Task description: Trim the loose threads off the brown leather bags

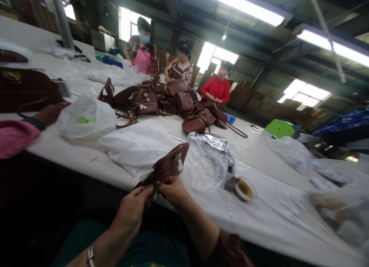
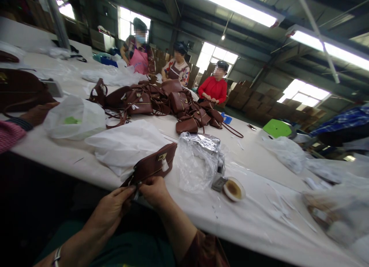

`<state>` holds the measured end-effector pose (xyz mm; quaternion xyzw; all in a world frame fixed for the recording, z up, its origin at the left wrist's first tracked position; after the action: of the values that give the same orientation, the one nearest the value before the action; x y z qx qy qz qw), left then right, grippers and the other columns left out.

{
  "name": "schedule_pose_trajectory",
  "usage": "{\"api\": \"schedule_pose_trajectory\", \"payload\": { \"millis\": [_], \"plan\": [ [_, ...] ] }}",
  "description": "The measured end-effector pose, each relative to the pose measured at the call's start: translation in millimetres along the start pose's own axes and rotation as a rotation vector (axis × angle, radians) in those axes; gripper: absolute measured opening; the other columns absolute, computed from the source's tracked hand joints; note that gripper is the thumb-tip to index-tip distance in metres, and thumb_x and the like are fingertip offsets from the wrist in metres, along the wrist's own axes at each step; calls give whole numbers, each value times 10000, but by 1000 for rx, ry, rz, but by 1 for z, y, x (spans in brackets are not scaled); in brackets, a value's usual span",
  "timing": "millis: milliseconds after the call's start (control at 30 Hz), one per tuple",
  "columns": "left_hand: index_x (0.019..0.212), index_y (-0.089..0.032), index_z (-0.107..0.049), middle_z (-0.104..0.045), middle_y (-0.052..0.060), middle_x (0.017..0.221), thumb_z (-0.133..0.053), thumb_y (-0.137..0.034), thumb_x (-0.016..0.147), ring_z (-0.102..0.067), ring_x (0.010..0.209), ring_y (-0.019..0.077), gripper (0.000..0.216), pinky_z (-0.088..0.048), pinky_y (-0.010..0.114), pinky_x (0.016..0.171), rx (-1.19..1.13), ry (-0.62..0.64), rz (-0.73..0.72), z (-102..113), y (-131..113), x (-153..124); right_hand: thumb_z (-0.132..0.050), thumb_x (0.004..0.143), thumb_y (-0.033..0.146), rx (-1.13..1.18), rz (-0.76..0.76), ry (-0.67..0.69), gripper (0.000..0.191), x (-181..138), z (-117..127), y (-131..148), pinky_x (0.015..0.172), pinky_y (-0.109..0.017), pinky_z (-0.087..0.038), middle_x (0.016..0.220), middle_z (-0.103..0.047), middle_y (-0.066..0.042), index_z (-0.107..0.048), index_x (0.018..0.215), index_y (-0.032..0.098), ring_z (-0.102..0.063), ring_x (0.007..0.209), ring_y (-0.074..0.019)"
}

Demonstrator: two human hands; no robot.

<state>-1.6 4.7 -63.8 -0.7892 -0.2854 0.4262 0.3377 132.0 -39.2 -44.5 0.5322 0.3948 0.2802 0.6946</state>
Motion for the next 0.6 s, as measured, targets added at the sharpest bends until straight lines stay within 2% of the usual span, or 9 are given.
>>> {"api": "schedule_pose_trajectory", "payload": {
  "millis": [133, 300, 467, 600],
  "plan": [
    [762, -142, -743, -692, 10, 647, -814, -377, 598, -562, 609, 121, 295, -405, 185, 545, 230, -19, -190, 3, -15, 4, -636, 662, 242, -102, 18, -38, 134, -1, 1, 1, 422, -205, -286, 501, -546, 29, -639, 578, 137, -408, 446, -72],
    [795, -186, -761, -744, 31, 740, -769, -425, 652, -638, 736, 188, 279, -456, 220, 655, 402, -42, -281, 3, -23, 4, -640, 662, 220, -123, 76, -35, 146, -2, 1, 6, 424, -202, -306, 476, -525, 33, -609, 540, 146, -413, 438, -73],
    [831, -198, -751, -747, 19, 735, -693, -456, 713, -659, 718, 207, 289, -464, 248, 655, 609, -74, -360, 1, -32, 0, -682, 679, 380, 32, -35, 54, 250, -7, -4, -1, 380, -207, -307, 421, -514, 37, -638, 634, 138, -415, 359, -80],
    [879, -208, -735, -749, 13, 761, -641, -505, 745, -674, 759, 229, 339, -485, 282, 702, 658, -51, -365, 0, -33, 0, -700, 654, 470, 151, -53, 159, 365, -12, -13, 4, 446, -240, -417, 479, -576, 2, -676, 711, 111, -499, 407, -104]
  ]
}}
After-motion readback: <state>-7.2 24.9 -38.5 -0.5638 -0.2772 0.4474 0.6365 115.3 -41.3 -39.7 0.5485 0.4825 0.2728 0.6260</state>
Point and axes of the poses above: each hand's wrist, its own x-axis towards the middle knuckle, its own z-axis out of the back of the hand, y = z × x, the point moved 8 cm from there along x, towards the middle knuckle
